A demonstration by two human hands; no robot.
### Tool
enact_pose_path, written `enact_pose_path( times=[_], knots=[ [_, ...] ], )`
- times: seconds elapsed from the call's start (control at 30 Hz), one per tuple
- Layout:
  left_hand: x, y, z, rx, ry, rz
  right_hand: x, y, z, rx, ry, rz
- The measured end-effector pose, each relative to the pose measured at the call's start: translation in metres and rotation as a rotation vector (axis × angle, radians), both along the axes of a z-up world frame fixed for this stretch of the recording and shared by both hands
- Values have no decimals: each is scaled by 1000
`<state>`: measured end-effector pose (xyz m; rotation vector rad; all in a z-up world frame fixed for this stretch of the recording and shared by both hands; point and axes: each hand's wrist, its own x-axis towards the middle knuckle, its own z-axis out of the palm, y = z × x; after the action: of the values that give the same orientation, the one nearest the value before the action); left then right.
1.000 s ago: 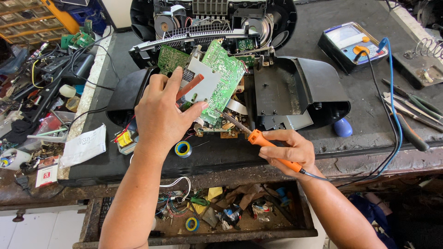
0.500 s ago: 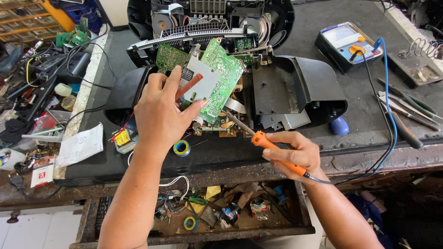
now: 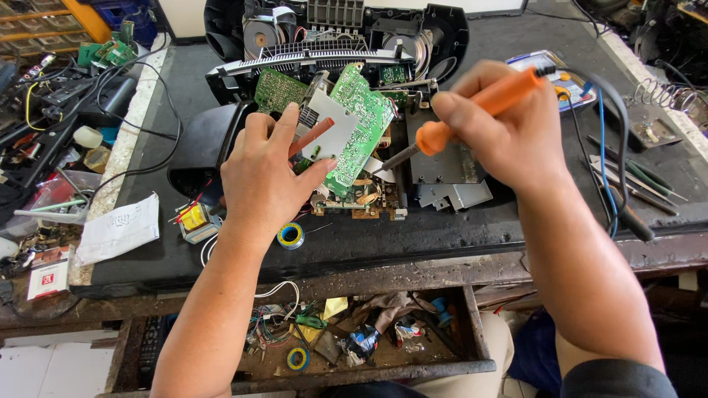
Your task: The person uses a soldering iron to work on a circuit board inside a disassembled electronic device. They then use pliers to remove a small component from the board and continue manipulating the internal parts.
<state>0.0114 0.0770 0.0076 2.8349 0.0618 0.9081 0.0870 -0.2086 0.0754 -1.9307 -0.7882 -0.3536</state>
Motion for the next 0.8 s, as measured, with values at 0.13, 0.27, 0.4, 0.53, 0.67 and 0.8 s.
enact_pose_path(
  times=[0.13,0.27,0.4,0.53,0.67,0.8],
  knots=[
    [-1,2,0,-15,0,-12,19,31,26,-170,-65,-43],
    [2,5,-4,-10,0,-18,32,53,29,-163,-82,118],
    [0,3,0,-7,-16,-19,35,68,30,-210,-98,71],
    [-1,6,-1,21,-6,-35,39,76,29,-228,-86,48],
    [-3,6,3,21,25,-50,42,81,28,-237,-90,70],
    [-3,6,1,13,17,-52,40,85,29,-271,-80,43]
  ],
)
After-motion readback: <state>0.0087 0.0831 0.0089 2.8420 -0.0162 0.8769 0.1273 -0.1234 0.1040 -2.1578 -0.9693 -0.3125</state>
